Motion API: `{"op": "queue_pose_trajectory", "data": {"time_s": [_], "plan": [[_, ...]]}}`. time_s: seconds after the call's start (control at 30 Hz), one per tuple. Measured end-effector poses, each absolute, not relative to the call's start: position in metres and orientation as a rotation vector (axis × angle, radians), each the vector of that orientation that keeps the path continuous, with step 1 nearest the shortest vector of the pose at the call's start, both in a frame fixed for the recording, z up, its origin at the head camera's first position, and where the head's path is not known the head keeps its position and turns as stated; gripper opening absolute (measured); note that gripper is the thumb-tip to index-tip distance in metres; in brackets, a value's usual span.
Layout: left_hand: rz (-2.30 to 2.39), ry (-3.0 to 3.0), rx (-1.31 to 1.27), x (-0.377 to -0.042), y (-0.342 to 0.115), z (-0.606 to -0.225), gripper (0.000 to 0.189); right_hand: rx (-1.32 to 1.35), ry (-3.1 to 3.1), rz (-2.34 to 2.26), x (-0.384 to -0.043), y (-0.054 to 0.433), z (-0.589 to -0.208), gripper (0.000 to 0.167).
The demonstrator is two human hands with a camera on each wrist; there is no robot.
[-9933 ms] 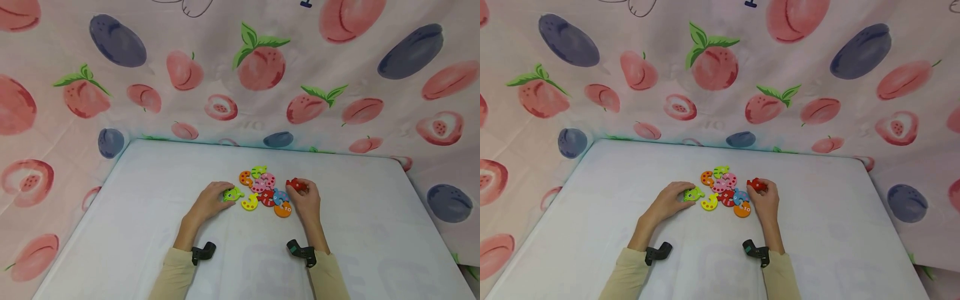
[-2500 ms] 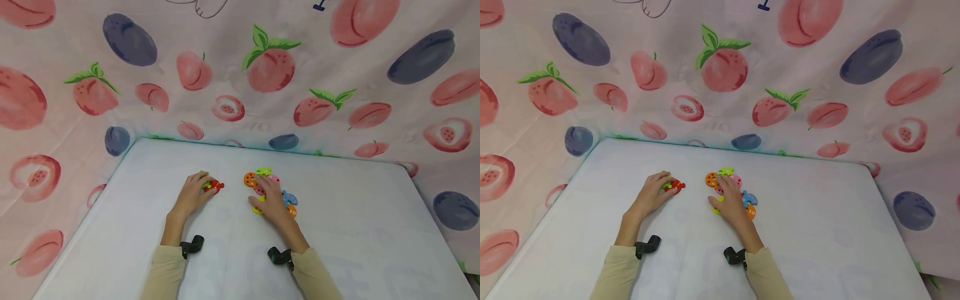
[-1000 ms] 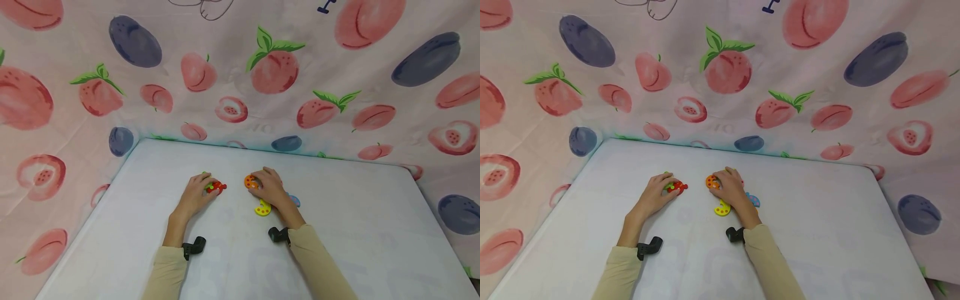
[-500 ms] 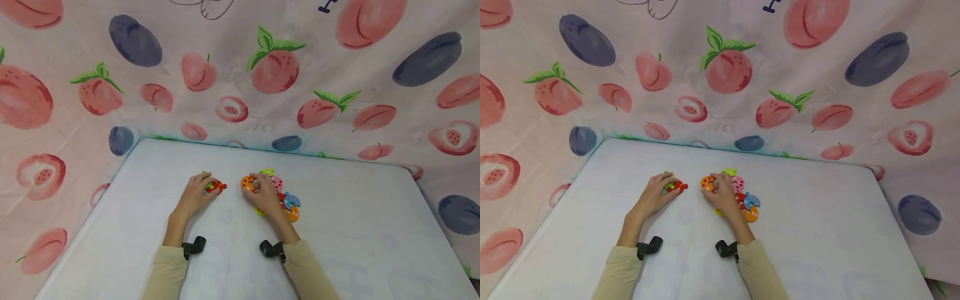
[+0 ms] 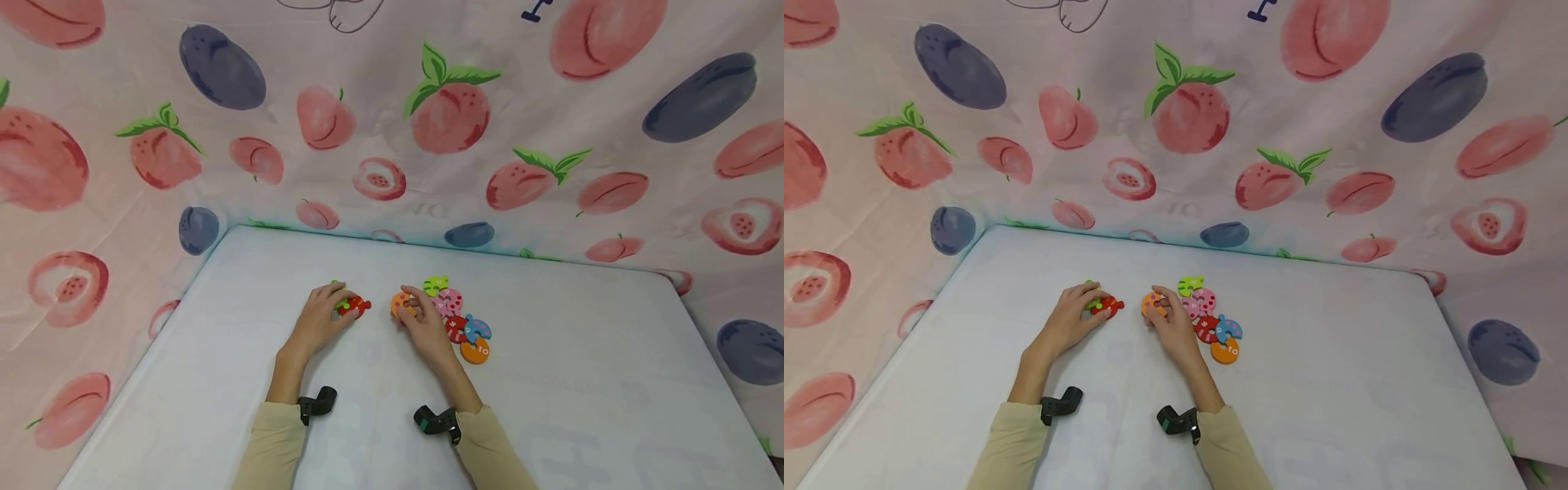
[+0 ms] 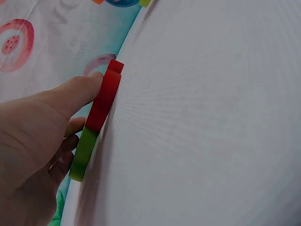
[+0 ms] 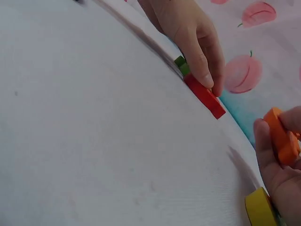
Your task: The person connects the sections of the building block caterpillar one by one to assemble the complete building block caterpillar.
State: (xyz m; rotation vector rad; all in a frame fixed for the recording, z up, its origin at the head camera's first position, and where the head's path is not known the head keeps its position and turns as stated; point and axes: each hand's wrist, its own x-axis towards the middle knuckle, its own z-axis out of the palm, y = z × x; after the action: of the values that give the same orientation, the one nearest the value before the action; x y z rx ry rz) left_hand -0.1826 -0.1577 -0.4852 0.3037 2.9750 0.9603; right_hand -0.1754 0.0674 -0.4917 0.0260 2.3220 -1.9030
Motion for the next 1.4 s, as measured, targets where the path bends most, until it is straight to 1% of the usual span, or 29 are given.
{"op": "queue_pose_trajectory", "data": {"time_s": [0.13, 0.3, 0.4, 0.63, 0.83, 1.0, 1.23, 1.3, 1.4], "plan": [[0.961, 2.979, 0.315, -0.183, -0.158, -0.486, 0.039, 0.022, 2.223, -1.998, -0.174, 0.067, -0.490, 0.046], [0.964, 2.984, 0.308, -0.182, -0.158, -0.484, 0.040, 0.092, 2.189, -2.024, -0.174, 0.065, -0.489, 0.037], [0.962, 2.985, 0.301, -0.183, -0.159, -0.484, 0.041, 0.096, 2.189, -2.021, -0.174, 0.064, -0.488, 0.034], [0.952, 2.985, 0.297, -0.184, -0.159, -0.484, 0.040, 0.002, 2.181, -1.919, -0.178, 0.066, -0.488, 0.039], [0.954, 2.998, 0.308, -0.182, -0.159, -0.482, 0.040, -0.009, 2.042, -1.910, -0.181, 0.069, -0.486, 0.043], [0.947, 2.992, 0.309, -0.182, -0.159, -0.483, 0.040, -0.111, 2.138, -1.806, -0.184, 0.070, -0.485, 0.042], [0.933, 2.976, 0.330, -0.183, -0.160, -0.484, 0.042, -0.258, 2.267, -1.731, -0.186, 0.064, -0.486, 0.046], [0.931, 2.967, 0.345, -0.183, -0.161, -0.483, 0.042, -0.250, 2.301, -1.723, -0.189, 0.061, -0.488, 0.044], [0.936, 2.946, 0.357, -0.183, -0.161, -0.483, 0.041, -0.219, 2.343, -1.715, -0.194, 0.057, -0.490, 0.034]]}}
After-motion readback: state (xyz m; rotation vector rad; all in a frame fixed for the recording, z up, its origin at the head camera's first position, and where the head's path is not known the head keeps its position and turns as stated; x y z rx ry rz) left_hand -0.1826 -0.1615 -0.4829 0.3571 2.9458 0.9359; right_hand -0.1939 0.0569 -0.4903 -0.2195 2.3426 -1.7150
